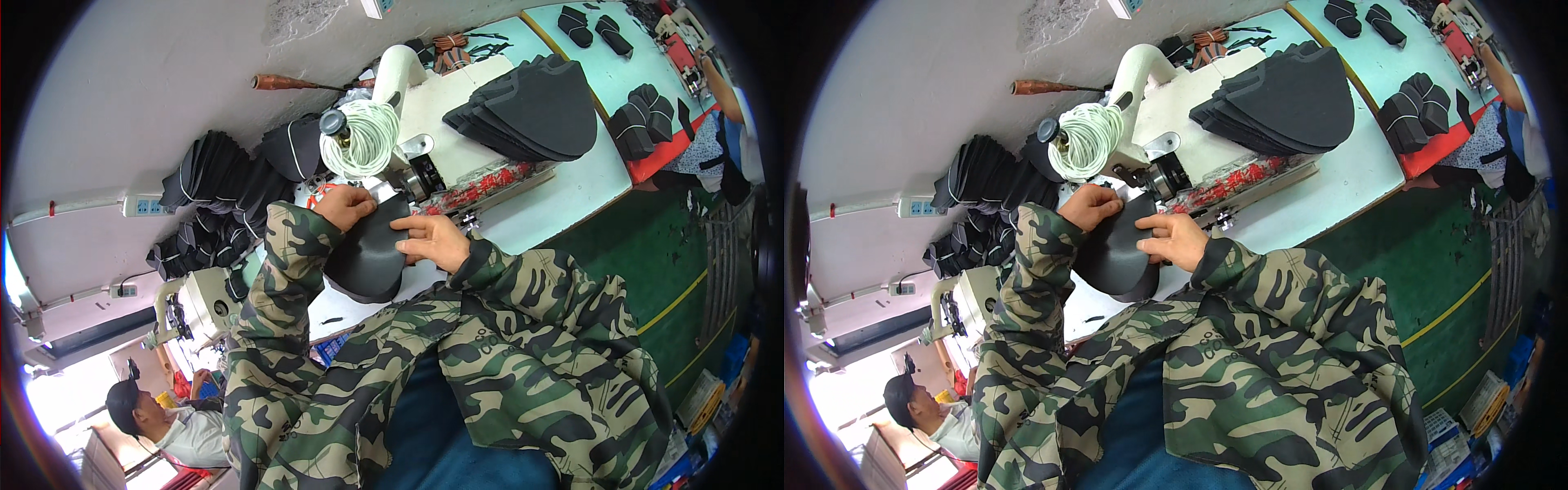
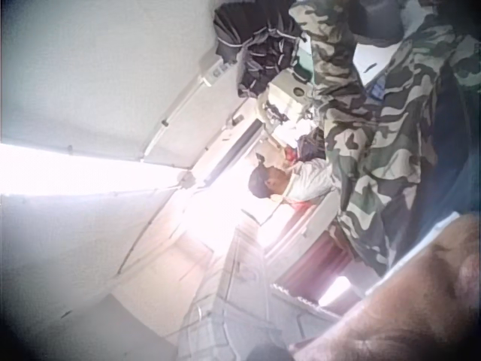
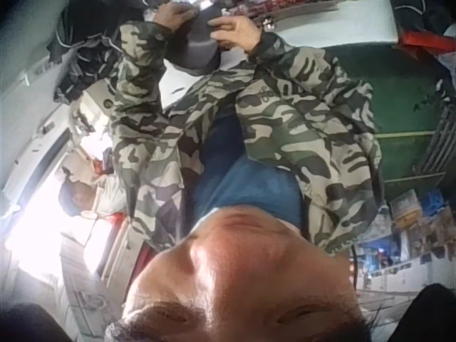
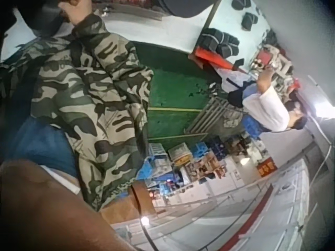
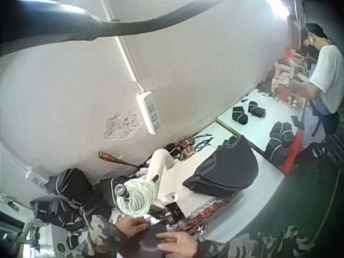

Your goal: Stitching and finishing black shoe upper components using an industrial sewing machine.

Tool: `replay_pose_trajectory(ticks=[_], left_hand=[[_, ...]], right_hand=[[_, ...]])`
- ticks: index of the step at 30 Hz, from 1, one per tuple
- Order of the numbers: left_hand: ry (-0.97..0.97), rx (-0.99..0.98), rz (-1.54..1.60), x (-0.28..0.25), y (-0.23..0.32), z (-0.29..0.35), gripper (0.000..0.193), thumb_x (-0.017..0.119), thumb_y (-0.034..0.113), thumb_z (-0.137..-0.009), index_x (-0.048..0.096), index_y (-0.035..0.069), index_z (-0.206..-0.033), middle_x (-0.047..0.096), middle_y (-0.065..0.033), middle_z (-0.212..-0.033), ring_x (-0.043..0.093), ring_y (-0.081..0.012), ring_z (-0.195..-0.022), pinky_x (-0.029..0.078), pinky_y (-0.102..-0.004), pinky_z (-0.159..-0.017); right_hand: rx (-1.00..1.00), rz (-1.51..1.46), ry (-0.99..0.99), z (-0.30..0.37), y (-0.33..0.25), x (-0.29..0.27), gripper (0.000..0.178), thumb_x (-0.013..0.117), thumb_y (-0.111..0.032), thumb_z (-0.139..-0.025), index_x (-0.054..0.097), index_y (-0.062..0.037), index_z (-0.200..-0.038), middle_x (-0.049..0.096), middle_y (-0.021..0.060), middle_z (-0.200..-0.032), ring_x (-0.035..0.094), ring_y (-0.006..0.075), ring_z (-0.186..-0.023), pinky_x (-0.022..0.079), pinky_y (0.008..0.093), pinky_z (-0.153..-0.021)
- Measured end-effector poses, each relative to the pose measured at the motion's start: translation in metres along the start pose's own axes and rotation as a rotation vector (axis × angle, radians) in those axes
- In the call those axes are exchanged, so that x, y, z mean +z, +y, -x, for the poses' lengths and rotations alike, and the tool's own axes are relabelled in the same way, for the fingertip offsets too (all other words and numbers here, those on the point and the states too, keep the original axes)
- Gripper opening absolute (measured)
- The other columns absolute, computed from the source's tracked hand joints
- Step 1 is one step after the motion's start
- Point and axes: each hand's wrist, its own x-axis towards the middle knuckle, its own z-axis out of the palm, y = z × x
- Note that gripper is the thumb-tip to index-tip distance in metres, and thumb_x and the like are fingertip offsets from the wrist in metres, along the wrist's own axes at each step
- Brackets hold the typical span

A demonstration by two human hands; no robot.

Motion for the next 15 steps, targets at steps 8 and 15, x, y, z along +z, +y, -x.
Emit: replay_pose_trajectory(ticks=[8,15], left_hand=[[0.584,0.173,-0.298,0.044,0.046,-0.009,0.023,0.066,0.02,-0.075,0.067,-0.003,-0.08,0.061,-0.0186,-0.064,0.057,-0.0274,-0.051,0.043,-0.0346,-0.05],[0.37,0.219,0.058,0.062,0.035,0.009,0.027,0.047,0.019,-0.092,0.058,-0.003,-0.102,0.063,-0.0125,-0.071,0.054,-0.0166,-0.042,0.043,-0.0283,-0.04]], right_hand=[[-0.001,0.194,0.045,0.02,-0.033,-0.047,0.032,0.062,-0.014,-0.084,0.06,0.0003,-0.112,0.063,0.0063,-0.093,0.06,0.0115,-0.084,0.05,0.025,-0.076],[-0.388,0.911,0.031,0.02,-0.1,-0.065,0.028,0.062,-0.01,-0.073,0.065,-0.0013,-0.1,0.067,0.0142,-0.091,0.064,0.0244,-0.083,0.048,0.0312,-0.078]])
